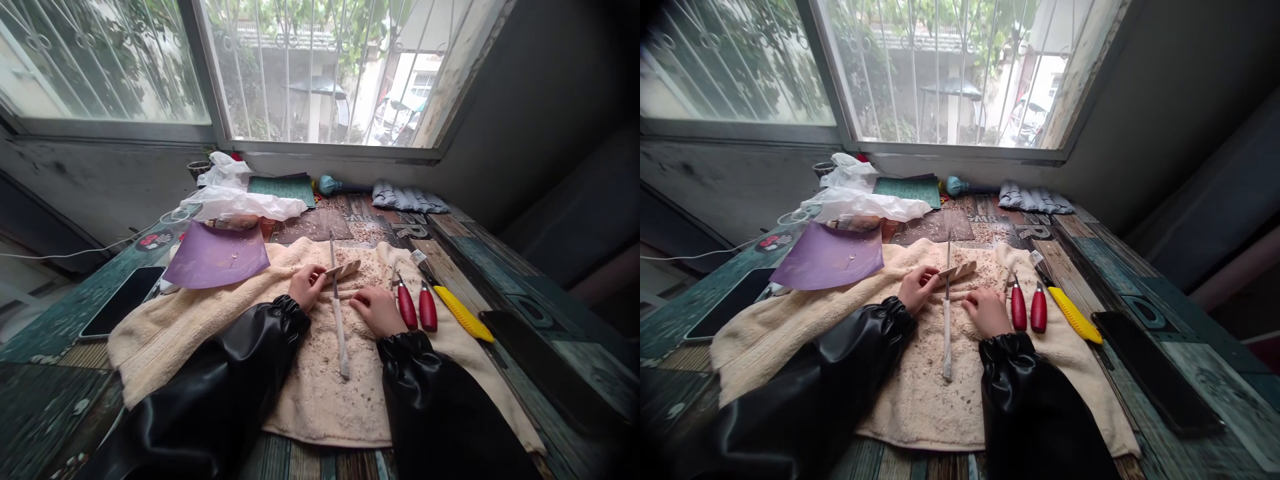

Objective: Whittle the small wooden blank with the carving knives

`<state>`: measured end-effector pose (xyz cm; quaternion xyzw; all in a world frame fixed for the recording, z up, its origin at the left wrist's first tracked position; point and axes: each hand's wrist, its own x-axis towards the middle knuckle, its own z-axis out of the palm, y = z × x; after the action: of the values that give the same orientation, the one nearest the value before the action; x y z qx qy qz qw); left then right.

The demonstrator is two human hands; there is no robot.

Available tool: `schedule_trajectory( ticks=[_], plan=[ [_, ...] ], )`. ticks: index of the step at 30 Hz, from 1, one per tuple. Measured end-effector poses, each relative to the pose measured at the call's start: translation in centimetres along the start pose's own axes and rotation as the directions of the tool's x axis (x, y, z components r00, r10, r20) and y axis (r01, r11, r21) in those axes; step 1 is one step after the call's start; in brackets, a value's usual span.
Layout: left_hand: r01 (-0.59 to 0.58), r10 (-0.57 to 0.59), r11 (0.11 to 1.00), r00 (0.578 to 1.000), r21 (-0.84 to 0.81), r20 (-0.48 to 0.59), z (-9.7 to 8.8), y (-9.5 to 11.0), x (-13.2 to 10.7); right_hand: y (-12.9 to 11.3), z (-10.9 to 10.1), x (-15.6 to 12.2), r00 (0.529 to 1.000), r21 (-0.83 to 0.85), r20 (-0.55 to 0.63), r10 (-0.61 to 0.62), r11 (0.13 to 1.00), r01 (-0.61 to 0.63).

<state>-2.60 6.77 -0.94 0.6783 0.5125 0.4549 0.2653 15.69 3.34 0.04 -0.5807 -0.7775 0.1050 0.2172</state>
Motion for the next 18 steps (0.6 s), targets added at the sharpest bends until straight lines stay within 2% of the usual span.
schedule_trajectory(
  ticks=[5,9,13,16,18],
  plan=[
    [0.000,0.000,1.000,1.000,0.001,0.002,0.0,0.0,0.1,0.2,-0.4,-0.1,0.999,0.055,-0.049,0.011,0.998,-0.008],
    [0.001,-0.001,1.000,1.000,0.003,0.005,0.0,0.0,0.0,1.0,-1.0,0.0,0.985,0.118,-0.162,0.059,0.992,-0.040],
    [0.006,-0.007,1.000,1.000,0.001,0.006,0.0,0.0,-0.1,2.3,-1.3,0.4,0.941,0.071,-0.311,0.132,0.991,-0.115],
    [0.011,-0.011,1.000,1.000,0.001,0.007,0.0,0.1,-0.1,2.7,-1.4,0.8,0.902,-0.003,-0.411,0.128,0.990,-0.142],
    [0.010,-0.010,1.000,1.000,0.000,0.004,0.0,0.1,-0.1,2.4,-1.4,0.9,0.913,-0.033,-0.401,0.081,0.994,-0.103]
  ],
)
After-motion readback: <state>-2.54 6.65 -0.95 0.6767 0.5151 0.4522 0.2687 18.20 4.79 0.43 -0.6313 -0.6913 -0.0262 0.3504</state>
